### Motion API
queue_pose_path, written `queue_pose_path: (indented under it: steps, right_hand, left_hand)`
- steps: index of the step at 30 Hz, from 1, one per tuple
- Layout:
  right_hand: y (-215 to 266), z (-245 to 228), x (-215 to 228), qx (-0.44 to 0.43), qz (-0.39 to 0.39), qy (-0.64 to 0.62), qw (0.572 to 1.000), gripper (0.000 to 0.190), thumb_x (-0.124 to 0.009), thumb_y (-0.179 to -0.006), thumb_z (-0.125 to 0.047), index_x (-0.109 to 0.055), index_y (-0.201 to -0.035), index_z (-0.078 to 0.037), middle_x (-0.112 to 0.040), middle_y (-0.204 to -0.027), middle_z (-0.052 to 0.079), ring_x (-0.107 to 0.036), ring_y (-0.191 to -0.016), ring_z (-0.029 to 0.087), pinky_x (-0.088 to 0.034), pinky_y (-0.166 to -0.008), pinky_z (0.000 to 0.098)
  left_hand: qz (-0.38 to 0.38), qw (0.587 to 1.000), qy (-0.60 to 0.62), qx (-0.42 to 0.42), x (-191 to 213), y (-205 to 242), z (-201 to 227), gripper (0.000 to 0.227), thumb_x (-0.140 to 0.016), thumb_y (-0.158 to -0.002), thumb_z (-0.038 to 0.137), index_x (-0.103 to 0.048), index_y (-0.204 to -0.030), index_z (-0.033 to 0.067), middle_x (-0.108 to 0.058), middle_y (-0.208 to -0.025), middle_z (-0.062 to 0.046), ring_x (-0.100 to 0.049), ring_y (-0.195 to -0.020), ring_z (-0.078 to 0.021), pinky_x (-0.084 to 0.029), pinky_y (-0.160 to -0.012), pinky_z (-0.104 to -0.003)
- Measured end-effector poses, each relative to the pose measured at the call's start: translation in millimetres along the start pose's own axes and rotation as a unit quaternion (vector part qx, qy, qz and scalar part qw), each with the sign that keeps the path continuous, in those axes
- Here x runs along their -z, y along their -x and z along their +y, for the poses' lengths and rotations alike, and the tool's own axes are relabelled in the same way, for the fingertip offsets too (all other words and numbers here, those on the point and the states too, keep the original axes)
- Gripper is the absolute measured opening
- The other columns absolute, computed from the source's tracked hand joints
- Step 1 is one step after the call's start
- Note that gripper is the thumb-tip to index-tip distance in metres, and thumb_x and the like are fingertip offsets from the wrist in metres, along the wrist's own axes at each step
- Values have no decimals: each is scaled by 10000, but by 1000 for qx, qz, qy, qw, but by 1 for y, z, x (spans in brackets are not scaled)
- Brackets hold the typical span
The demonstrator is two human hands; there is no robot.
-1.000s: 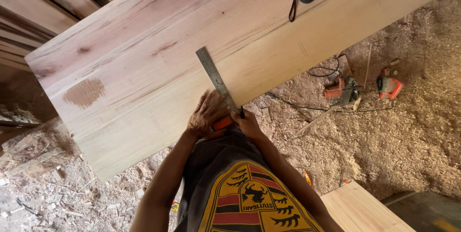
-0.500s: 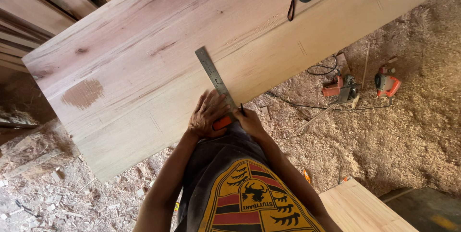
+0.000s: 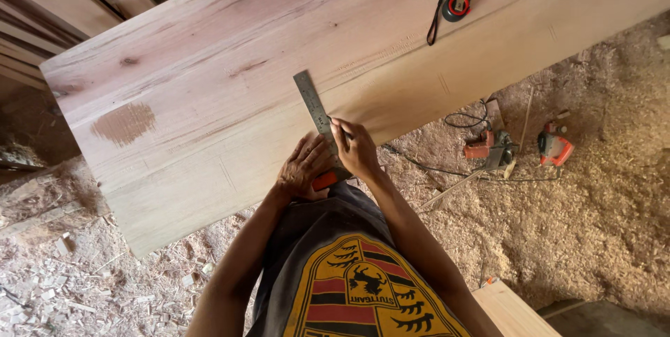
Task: The person marks lines on a wooden board using a square and a pencil, and measures specific points along the board using a tape measure.
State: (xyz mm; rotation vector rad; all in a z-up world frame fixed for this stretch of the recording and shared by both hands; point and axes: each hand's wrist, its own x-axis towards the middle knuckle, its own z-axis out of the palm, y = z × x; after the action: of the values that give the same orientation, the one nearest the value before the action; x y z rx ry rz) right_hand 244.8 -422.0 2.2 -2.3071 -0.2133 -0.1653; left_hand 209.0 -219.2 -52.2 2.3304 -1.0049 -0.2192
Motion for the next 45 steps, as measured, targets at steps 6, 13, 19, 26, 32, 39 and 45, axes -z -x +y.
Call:
queue_pose_path:
  steps: [6,13,19,26,32,39,45]
  right_hand:
    - [44,-13,33,41,-34,64,997,210,-566,-1049,-161,-723,-1065,-22,-755,-945,124,-711,-908,292,-536,-835,405]
    - [13,18,-6,-74,-63,14,995,272,-496,-1101,-183,-747,-1090,-79,-682,-744,112,-605,-627,245,-529,-653,376]
    - [67,43,7,-178,44,31,983,368,-541,-1117,-263,-648,-881,-2,-635,-768,120,-582,-615,226,-486,-565,392]
    - [107,39,-8,-354,-60,-228,905,320,-680,-982,-289,-720,-1060,19,-754,-886,136,-686,-793,177,-538,-722,322]
    - [102,43,-13,-328,-48,-200,922,293,-690,-956,-257,-729,-1053,18,-750,-865,115,-688,-786,164,-540,-730,317]
    - [93,36,-5,-350,-82,-145,922,324,-675,-957,-318,-742,-1050,-15,-724,-801,105,-653,-701,164,-506,-646,322]
    - [52,39,14,-70,102,28,992,405,-494,-1177,-344,-694,-909,-115,-631,-685,0,-511,-591,133,-416,-571,360]
  left_hand:
    - [4,1000,-3,-8,2,2,0,895,-824,-625,530,-605,-1430,203,-360,-1637,-125,-229,-1564,-316,-113,-1295,-551]
    - [28,998,48,-6,-6,6,-4,799,-844,-637,489,-658,-1347,174,-385,-1631,-111,-229,-1577,-294,-116,-1309,-551]
    - [37,997,61,-15,-4,6,-5,772,-851,-666,474,-664,-1352,173,-405,-1623,-99,-262,-1569,-278,-129,-1304,-566]
    - [29,998,53,-3,-4,2,-2,785,-853,-659,473,-656,-1366,195,-414,-1617,-101,-288,-1548,-299,-145,-1277,-586]
    - [32,998,52,-1,0,-1,1,791,-854,-664,472,-646,-1379,206,-419,-1615,-92,-283,-1552,-295,-164,-1268,-600]
    - [28,999,44,0,0,-2,2,748,-839,-692,482,-653,-1360,203,-432,-1609,-91,-289,-1551,-283,-140,-1283,-588]
    - [41,998,50,-11,-3,-1,-1,766,-818,-701,493,-649,-1376,175,-434,-1610,-91,-292,-1555,-273,-128,-1299,-571]
